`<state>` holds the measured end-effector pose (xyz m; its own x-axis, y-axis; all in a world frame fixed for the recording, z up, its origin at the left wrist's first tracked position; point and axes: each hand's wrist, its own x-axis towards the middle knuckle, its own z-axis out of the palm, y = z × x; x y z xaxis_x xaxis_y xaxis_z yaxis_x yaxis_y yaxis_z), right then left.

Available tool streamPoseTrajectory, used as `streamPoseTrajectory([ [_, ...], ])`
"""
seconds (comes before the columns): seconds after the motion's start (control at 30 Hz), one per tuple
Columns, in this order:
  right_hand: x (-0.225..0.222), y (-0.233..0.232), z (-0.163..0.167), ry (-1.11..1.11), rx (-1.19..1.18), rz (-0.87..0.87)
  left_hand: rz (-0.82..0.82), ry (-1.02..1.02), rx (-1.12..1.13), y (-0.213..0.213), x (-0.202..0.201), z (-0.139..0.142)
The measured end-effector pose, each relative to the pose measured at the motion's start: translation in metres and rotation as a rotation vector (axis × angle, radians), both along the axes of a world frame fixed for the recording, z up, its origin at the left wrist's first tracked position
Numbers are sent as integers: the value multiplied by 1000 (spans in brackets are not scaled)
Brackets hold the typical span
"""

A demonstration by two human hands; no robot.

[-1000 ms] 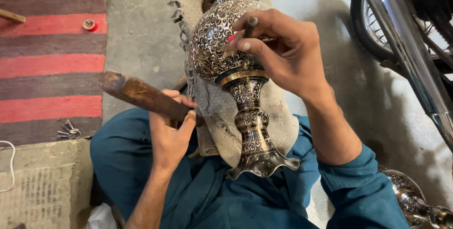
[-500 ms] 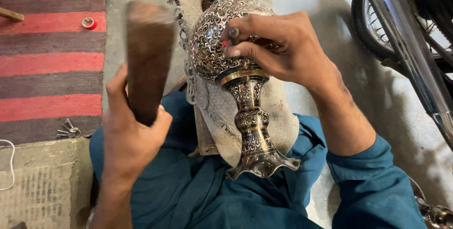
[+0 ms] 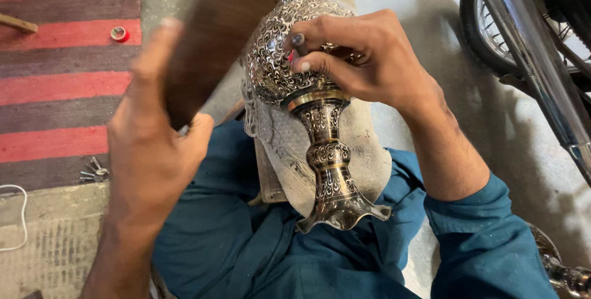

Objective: The person sits on the floor with an engraved brass vase resting on a cloth cushion. They hold a small punch against the vase's surface with one hand and strike it with a wooden mallet in the other hand, repositioning the punch around the vase to work the decorated metal.

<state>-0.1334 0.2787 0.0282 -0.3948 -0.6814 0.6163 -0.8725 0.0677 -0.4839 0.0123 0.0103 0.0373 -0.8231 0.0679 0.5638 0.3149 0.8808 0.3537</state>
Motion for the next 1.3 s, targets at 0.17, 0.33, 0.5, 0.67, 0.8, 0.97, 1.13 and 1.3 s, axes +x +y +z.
streamPoseTrajectory([
  [0.17, 0, 0, 1, -42, 17, -7, 42, 29, 14, -4, -2, -1],
  [0.33, 0, -1, 3, -16, 42, -44, 135, 60, -176, -9, -4, -3],
  [0.5, -1, -1, 4, -54, 82, -77, 246, 140, -478, -11, -6, 1],
  [0.67, -2, 0, 1, -29, 27, -50, 154, 36, -124, -7, -2, 1],
  [0.8, -6, 1, -4, -206, -95, 53, 240, 77, -313, -15, -2, -7],
  [0.97, -10, 14, -11, -584, -442, 231, 43, -90, 672, 5, 16, -65],
  [1.13, 1, 27, -24, -354, -195, 136, -165, -78, 923, 41, 22, -140],
  [1.3, 8, 24, -36, -163, -170, 52, 41, -203, 930, 48, 33, -146],
])
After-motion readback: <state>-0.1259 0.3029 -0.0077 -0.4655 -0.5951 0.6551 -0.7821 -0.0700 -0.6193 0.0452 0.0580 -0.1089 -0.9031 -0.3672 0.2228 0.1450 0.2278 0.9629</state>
